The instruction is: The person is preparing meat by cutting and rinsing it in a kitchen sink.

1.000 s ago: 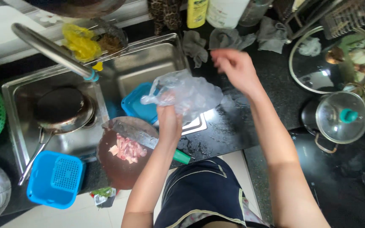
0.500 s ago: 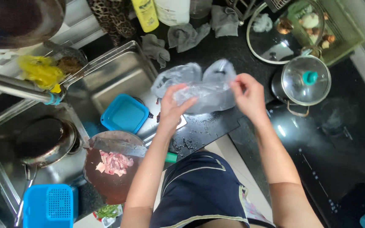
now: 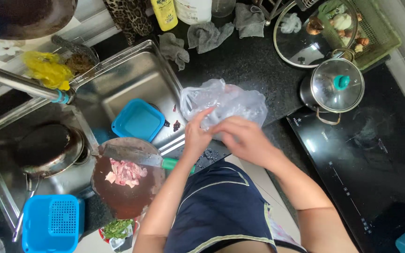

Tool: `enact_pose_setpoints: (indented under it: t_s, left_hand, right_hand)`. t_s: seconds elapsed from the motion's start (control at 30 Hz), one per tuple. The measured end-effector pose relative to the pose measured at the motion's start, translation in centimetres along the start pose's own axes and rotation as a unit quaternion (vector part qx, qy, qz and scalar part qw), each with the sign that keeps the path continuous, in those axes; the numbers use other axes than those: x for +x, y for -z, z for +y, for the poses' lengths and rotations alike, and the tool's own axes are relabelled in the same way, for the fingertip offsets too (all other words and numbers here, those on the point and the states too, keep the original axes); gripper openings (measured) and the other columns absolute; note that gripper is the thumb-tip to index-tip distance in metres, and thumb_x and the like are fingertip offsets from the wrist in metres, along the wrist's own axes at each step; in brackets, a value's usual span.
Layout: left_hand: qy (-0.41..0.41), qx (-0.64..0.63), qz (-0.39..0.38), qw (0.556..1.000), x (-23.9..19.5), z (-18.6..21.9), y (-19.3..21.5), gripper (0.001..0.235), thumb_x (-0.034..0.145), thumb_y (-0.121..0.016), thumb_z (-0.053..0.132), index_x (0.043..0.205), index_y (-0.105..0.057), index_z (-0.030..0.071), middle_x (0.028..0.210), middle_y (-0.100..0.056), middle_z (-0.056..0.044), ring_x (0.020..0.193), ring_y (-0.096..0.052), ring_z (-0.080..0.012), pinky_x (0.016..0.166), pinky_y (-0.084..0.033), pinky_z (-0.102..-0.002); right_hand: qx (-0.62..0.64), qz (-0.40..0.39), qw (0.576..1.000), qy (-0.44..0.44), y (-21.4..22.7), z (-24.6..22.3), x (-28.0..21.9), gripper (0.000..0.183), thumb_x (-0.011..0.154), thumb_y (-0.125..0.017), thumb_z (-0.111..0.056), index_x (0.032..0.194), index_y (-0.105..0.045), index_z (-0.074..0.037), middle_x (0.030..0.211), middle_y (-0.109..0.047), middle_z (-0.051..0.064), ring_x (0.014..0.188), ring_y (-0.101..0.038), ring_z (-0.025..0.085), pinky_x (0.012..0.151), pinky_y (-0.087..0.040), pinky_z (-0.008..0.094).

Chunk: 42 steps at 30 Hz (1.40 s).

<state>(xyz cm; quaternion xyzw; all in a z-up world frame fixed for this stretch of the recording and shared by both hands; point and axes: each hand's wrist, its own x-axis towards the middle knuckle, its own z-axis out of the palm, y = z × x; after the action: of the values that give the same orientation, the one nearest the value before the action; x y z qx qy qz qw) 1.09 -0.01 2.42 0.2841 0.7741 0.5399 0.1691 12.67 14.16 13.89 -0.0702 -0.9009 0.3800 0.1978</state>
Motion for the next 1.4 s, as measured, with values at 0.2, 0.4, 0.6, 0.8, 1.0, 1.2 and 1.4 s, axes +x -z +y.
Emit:
enact_pose_setpoints:
  t_s: [0.2, 0.4, 0.6, 0.8, 1.0, 1.2, 1.4]
  left_hand:
    - [0.084, 0.09, -0.032, 0.992, -1.4, -5.3, -0.7, 0.086, 0.073, -0.079, 0.021, 0.152, -0.047, 0.013, 0.125, -0.068, -0.025, 0.11, -0.063, -0.0424, 0.1, -0.049, -0.047]
    - [0.183, 0.163, -0.077, 0.967, -1.1, -11.1, -2.1, 0.099, 0.072, -0.088, 0.041, 0.153, -0.04, 0.009, 0.131, -0.061, -0.028, 0.128, -0.051, -0.046, 0.108, -0.042, -0.048]
    - [0.132, -0.076, -0.08, 0.985, -0.5, -12.4, 2.8, 0.066, 0.085, -0.084, 0.033, 0.142, -0.056, 0.014, 0.15, -0.054, -0.017, 0.141, -0.046, -0.0335, 0.114, -0.035, -0.042]
    - [-0.037, 0.067, 0.2, 0.977, 0.9, -0.5, 6.3, 0.021, 0.092, -0.079, 0.016, 0.112, -0.079, 0.015, 0.13, -0.067, -0.012, 0.12, -0.056, -0.0268, 0.103, -0.046, -0.037]
    - [-0.174, 0.089, 0.034, 0.98, 3.7, 0.5, 0.0, 0.034, 0.089, -0.071, 0.002, 0.121, -0.074, 0.012, 0.12, -0.072, -0.009, 0.111, -0.065, -0.0314, 0.099, -0.052, -0.042]
    - [-0.184, 0.104, -0.014, 0.977, 3.6, -2.4, -3.0, 0.043, 0.079, -0.066, -0.004, 0.12, -0.07, 0.009, 0.11, -0.069, -0.011, 0.106, -0.065, -0.0339, 0.09, -0.054, -0.044]
    - [-0.164, 0.203, 0.014, 0.965, 3.8, -4.7, -2.8, 0.028, 0.082, -0.064, -0.001, 0.106, -0.074, 0.012, 0.097, -0.069, -0.01, 0.099, -0.066, -0.0305, 0.08, -0.057, -0.045]
  right_hand:
    - [-0.253, -0.241, 0.908, -0.229, -6.3, 13.4, -2.0, 0.026, 0.089, -0.066, -0.018, 0.112, -0.07, -0.006, 0.106, -0.072, 0.022, 0.099, -0.07, 0.04, 0.089, -0.055, 0.049]
    - [-0.185, -0.109, 0.954, -0.209, -5.7, 16.1, -1.2, 0.09, 0.073, -0.078, -0.018, 0.152, -0.041, 0.001, 0.107, -0.068, 0.03, 0.094, -0.068, 0.046, 0.086, -0.053, 0.05]
    - [-0.178, -0.132, 0.934, -0.281, -4.8, 16.8, -0.1, 0.064, 0.078, -0.079, -0.019, 0.138, -0.059, -0.01, 0.107, -0.072, 0.02, 0.092, -0.07, 0.035, 0.085, -0.055, 0.043]
    - [0.033, -0.078, 0.974, -0.212, -2.1, 11.7, 1.6, 0.06, 0.079, -0.073, -0.008, 0.137, -0.059, -0.015, 0.114, -0.069, 0.01, 0.098, -0.064, 0.025, 0.079, -0.053, 0.036]
    - [0.094, -0.125, 0.979, -0.128, -1.9, 9.6, 2.1, 0.063, 0.08, -0.066, -0.004, 0.141, -0.052, -0.013, 0.127, -0.067, 0.008, 0.11, -0.065, 0.023, 0.092, -0.052, 0.038]
    - [0.022, -0.148, 0.972, -0.183, -0.9, 8.5, 1.1, 0.061, 0.084, -0.068, -0.007, 0.143, -0.053, -0.016, 0.103, -0.07, 0.012, 0.09, -0.068, 0.027, 0.08, -0.054, 0.038]
    - [-0.099, -0.102, 0.962, -0.233, -0.8, 13.6, -1.7, 0.018, 0.092, -0.072, -0.018, 0.107, -0.075, -0.009, 0.08, -0.07, 0.018, 0.067, -0.068, 0.03, 0.068, -0.053, 0.041]
